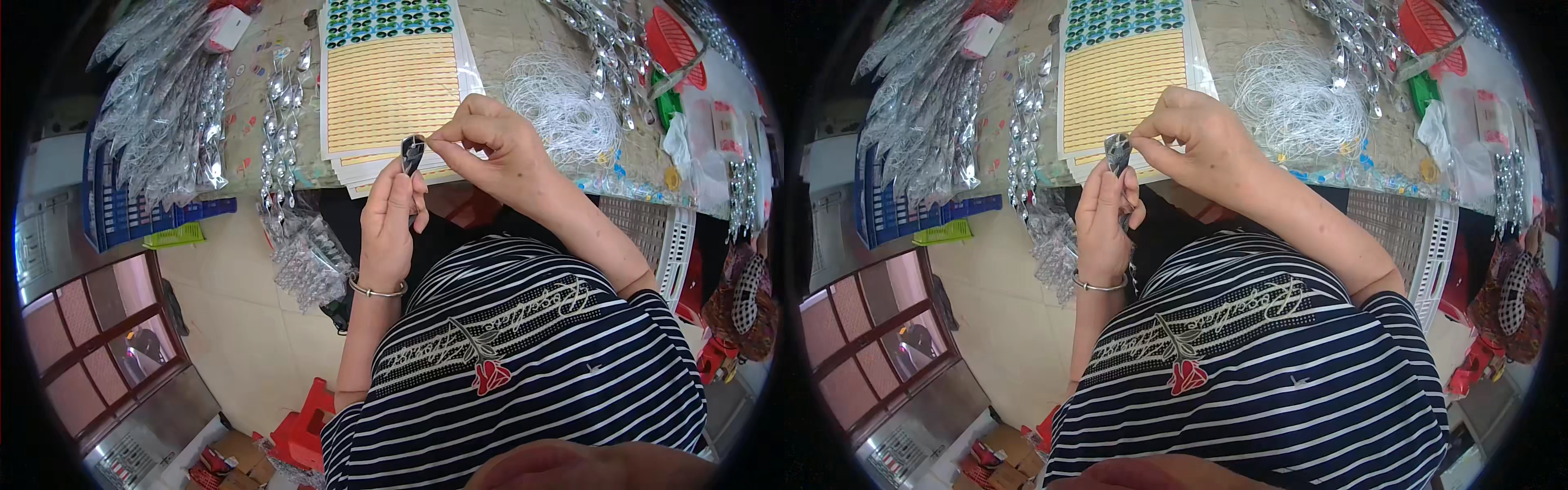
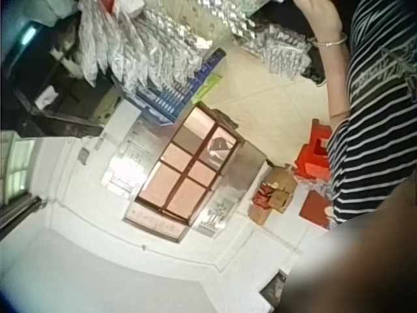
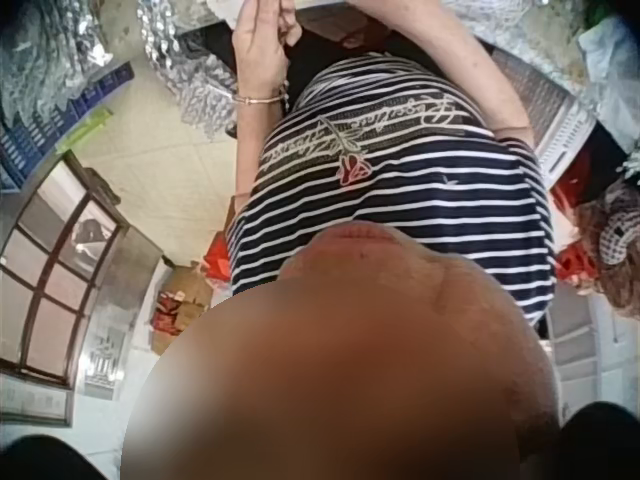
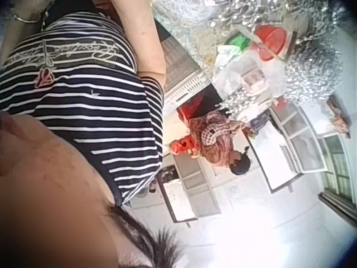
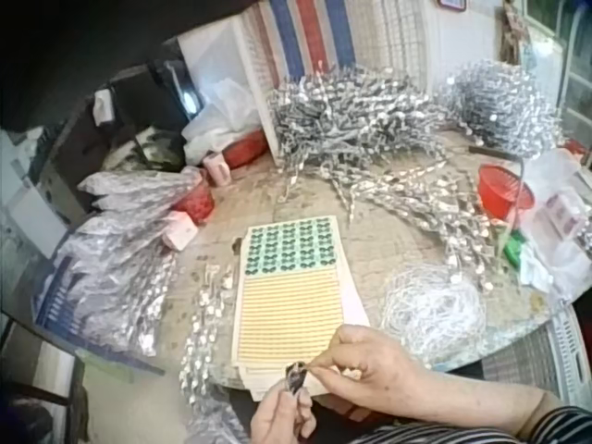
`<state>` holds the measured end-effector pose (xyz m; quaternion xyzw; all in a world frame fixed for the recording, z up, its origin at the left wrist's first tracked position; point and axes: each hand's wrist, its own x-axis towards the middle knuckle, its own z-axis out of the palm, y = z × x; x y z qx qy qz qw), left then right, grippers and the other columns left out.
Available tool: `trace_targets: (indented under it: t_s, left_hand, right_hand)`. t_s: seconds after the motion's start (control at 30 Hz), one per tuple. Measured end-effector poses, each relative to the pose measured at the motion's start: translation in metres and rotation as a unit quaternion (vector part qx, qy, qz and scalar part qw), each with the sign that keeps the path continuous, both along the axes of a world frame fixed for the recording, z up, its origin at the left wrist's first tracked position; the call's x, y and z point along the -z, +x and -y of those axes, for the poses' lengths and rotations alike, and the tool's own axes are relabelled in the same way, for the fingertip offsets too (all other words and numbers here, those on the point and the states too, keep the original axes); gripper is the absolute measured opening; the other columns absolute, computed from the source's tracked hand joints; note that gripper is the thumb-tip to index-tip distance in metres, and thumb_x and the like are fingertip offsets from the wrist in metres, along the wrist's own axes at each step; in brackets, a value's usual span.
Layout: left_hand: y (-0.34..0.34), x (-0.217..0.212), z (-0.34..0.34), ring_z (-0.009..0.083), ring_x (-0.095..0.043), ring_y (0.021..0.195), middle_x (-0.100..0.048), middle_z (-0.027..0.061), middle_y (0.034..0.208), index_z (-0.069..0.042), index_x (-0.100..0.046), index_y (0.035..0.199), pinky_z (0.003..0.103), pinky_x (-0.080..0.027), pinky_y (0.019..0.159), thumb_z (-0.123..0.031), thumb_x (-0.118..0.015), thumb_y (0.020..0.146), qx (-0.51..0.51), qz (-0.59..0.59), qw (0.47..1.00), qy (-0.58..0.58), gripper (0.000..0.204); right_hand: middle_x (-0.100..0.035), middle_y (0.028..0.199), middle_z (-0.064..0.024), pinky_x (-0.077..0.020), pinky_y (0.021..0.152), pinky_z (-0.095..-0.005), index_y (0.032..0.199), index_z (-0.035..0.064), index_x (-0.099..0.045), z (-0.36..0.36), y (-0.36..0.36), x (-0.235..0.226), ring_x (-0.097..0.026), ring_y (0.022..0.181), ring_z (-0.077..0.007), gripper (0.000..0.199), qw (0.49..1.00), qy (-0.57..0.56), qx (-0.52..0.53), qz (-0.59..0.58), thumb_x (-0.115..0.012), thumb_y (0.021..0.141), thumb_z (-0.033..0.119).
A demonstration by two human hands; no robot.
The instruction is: Applying small adhesive labels to plastic components on a workbench.
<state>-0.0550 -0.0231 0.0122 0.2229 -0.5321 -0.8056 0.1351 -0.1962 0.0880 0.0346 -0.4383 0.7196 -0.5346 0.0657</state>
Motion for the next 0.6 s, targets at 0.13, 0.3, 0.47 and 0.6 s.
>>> trace_targets:
  t_s: [0.13, 0.3, 0.47, 0.6]
  left_hand:
    - [-0.0001, 0.0019, -0.0003, 0.0043, -0.043, 0.068, -0.052, 0.0015, 0.091, 0.002, -0.047, 0.127, 0.019, -0.039, 0.053, -0.021, -0.042, 0.101, 0.002, -0.006, 1.000, -0.001, 0.035]
    - [-0.0007, -0.0003, -0.0023, 0.0043, -0.043, 0.065, -0.052, 0.0014, 0.090, 0.002, -0.047, 0.127, 0.018, -0.039, 0.053, -0.020, -0.041, 0.101, -0.004, 0.003, 1.000, -0.030, 0.034]
    - [0.0000, 0.0013, -0.0022, 0.0041, -0.043, 0.063, -0.052, 0.0005, 0.089, 0.003, -0.047, 0.127, 0.018, -0.039, 0.054, -0.019, -0.042, 0.101, -0.007, 0.011, 0.999, -0.050, 0.034]
    - [0.0004, 0.0028, -0.0023, 0.0037, -0.043, 0.063, -0.052, 0.0000, 0.088, 0.002, -0.047, 0.128, 0.018, -0.039, 0.055, -0.018, -0.043, 0.101, -0.002, 0.009, 0.998, -0.070, 0.034]
  right_hand:
    - [-0.055, 0.074, -0.0070, -0.0456, 0.058, -0.0332, 0.080, 0.0073, -0.068, -0.0010, -0.0002, 0.0027, -0.058, 0.067, -0.0236, 0.005, 1.000, -0.001, 0.001, -0.028, -0.069, 0.077, 0.011]
    - [-0.056, 0.074, -0.0070, -0.0467, 0.057, -0.0338, 0.079, 0.0073, -0.068, -0.0007, 0.0021, -0.0004, -0.059, 0.068, -0.0238, 0.005, 0.999, 0.007, 0.008, -0.043, -0.069, 0.077, 0.012]
    - [-0.056, 0.071, -0.0051, -0.0437, 0.055, -0.0289, 0.081, 0.0032, -0.068, 0.0009, 0.0036, 0.0006, -0.056, 0.065, -0.0179, 0.006, 0.995, 0.000, 0.018, -0.095, -0.071, 0.076, 0.006]
    - [-0.056, 0.072, -0.0059, -0.0445, 0.055, -0.0300, 0.080, 0.0039, -0.068, 0.0020, 0.0056, 0.0006, -0.057, 0.066, -0.0201, 0.006, 0.994, 0.009, 0.022, -0.110, -0.071, 0.075, 0.005]
